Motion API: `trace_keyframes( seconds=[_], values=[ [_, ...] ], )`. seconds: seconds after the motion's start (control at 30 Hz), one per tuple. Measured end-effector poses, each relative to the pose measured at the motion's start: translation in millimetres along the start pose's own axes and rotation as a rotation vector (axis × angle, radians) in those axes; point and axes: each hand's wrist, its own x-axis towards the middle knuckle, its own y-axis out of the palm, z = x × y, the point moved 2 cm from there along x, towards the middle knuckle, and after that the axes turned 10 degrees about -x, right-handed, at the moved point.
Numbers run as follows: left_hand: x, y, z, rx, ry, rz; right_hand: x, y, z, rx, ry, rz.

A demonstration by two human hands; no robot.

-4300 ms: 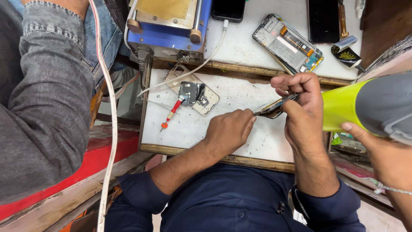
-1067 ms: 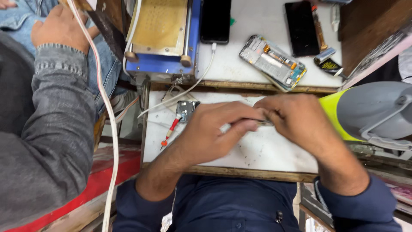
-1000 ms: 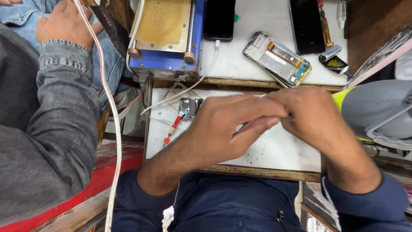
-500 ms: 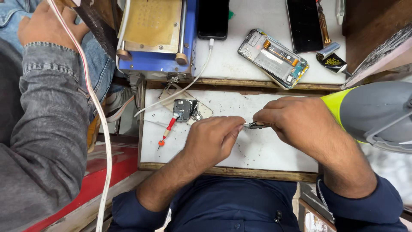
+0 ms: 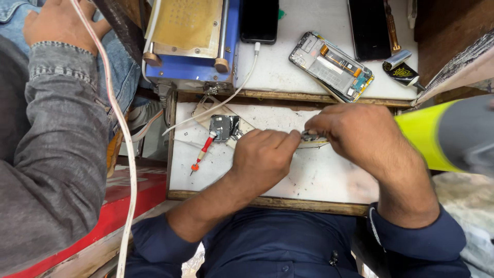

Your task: The person uses a red-handled screwdriver to remove screws from a disassembled smartphone, then uses a metal prying tool to separate the screen assembly from the frame. The person flips the phone over and continues prying along the edges to fully detach the display.

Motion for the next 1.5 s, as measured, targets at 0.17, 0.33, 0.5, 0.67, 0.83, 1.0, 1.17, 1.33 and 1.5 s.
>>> trace_keyframes(
  seconds=[0.17,0.33,0.5,0.67,0.83,1.0,1.17,1.33,1.5],
  values=[
    [5.4,8.9,9.5,0.143,0.106,-0.077,8.0,3.4,-6.2,0.011,0.064,-0.064],
    [5.5,13.3,21.4,0.021,-0.126,-0.058,-7.5,13.7,18.5,0.031,0.186,-0.323],
    [3.4,13.1,16.1,0.023,-0.128,-0.036,-20.0,34.9,43.6,0.143,0.241,-0.503],
    [5.4,10.9,8.1,0.093,-0.051,-0.055,-24.1,44.9,47.6,0.201,0.288,-0.56],
    [6.7,10.9,4.6,0.003,-0.099,-0.035,-25.9,43.0,42.5,0.199,0.313,-0.489],
    [3.1,8.4,9.9,-0.178,-0.293,0.066,-28.1,46.1,39.8,0.217,0.34,-0.525],
    [2.4,11.0,8.8,-0.245,-0.278,0.042,-30.8,56.0,41.5,0.235,0.366,-0.615],
    [0.7,12.1,2.6,0.012,-0.022,-0.048,-29.0,59.8,40.0,0.234,0.371,-0.623],
    [-1.6,9.6,3.1,0.042,0.043,-0.057,-29.4,62.7,36.7,0.254,0.339,-0.643]
  ],
)
